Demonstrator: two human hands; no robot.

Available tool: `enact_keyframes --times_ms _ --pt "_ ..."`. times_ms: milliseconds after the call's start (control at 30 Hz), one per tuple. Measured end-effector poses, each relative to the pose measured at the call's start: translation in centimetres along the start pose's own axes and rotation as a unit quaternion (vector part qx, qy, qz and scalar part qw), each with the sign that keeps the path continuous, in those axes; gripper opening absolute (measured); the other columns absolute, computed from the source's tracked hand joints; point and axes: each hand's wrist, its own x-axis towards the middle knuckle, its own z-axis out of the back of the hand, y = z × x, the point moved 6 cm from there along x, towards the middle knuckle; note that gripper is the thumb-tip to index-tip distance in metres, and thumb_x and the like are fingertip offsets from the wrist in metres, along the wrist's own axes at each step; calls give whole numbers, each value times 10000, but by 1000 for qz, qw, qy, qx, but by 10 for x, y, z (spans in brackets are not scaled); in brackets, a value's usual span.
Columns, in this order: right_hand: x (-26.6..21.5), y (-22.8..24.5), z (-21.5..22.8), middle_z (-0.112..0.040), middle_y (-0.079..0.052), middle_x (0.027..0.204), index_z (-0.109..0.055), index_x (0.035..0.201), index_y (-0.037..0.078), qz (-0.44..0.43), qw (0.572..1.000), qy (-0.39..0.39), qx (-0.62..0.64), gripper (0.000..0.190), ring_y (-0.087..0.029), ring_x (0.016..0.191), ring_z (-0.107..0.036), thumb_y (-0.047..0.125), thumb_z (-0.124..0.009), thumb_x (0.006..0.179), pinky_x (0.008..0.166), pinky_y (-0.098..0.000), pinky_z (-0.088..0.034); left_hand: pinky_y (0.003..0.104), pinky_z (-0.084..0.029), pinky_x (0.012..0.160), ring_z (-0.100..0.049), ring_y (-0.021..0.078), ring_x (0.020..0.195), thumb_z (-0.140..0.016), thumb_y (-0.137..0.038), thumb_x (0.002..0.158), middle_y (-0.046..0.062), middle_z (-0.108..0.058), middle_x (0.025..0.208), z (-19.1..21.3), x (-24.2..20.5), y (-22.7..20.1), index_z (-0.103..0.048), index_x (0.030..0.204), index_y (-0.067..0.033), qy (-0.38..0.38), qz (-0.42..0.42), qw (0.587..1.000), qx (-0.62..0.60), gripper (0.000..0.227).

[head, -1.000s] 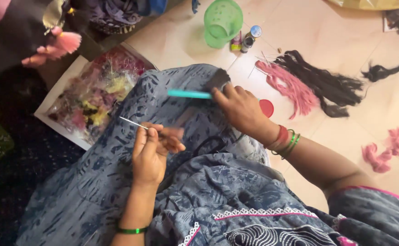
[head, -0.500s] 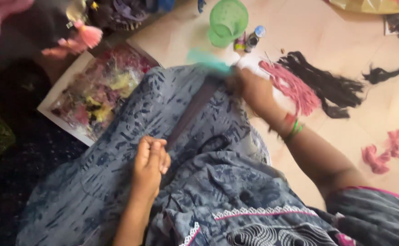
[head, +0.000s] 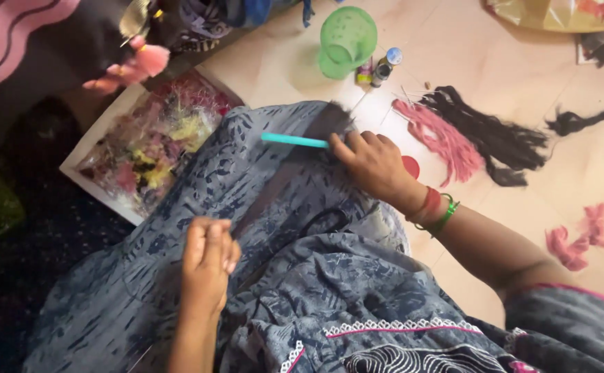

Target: The recorder is crafting or repairing small pink tassels and attaching them to the edge of a striped pink and white garment.

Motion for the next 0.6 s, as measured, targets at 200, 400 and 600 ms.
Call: enact_keyframes --times_ms 200,400,600 --pt "3 4 8 -646 -108 900 -611 1196 129 -51 998 -18 -27 254 -328 757 -665 154 -656 947 599 -459 -507 262 -347 490 -346 91 532 -435 -138 1099 -10 -364 640 6 -6 4 -529 1024 -35 -18 2 1000 11 158" --pt "0 -17 1 -674 -129 908 -589 1291 113 -52 996 -52 50 333 -355 726 -670 115 -607 959 599 -459 -524 254 -337 490 -342 88 531 -442 -141 1092 -12 -355 639 21 -11 7 -534 1029 -32 -36 14 999 8 156" --pt "-6 -9 -1 -662 -168 860 -578 1282 81 -52 998 -14 15 336 -372 701 -662 108 -604 948 573 -496 -506 257 -343 494 -342 81 553 -437 -135 1092 -8 -374 666 35 -13 6 -535 1027 -26 -61 8 998 25 160"
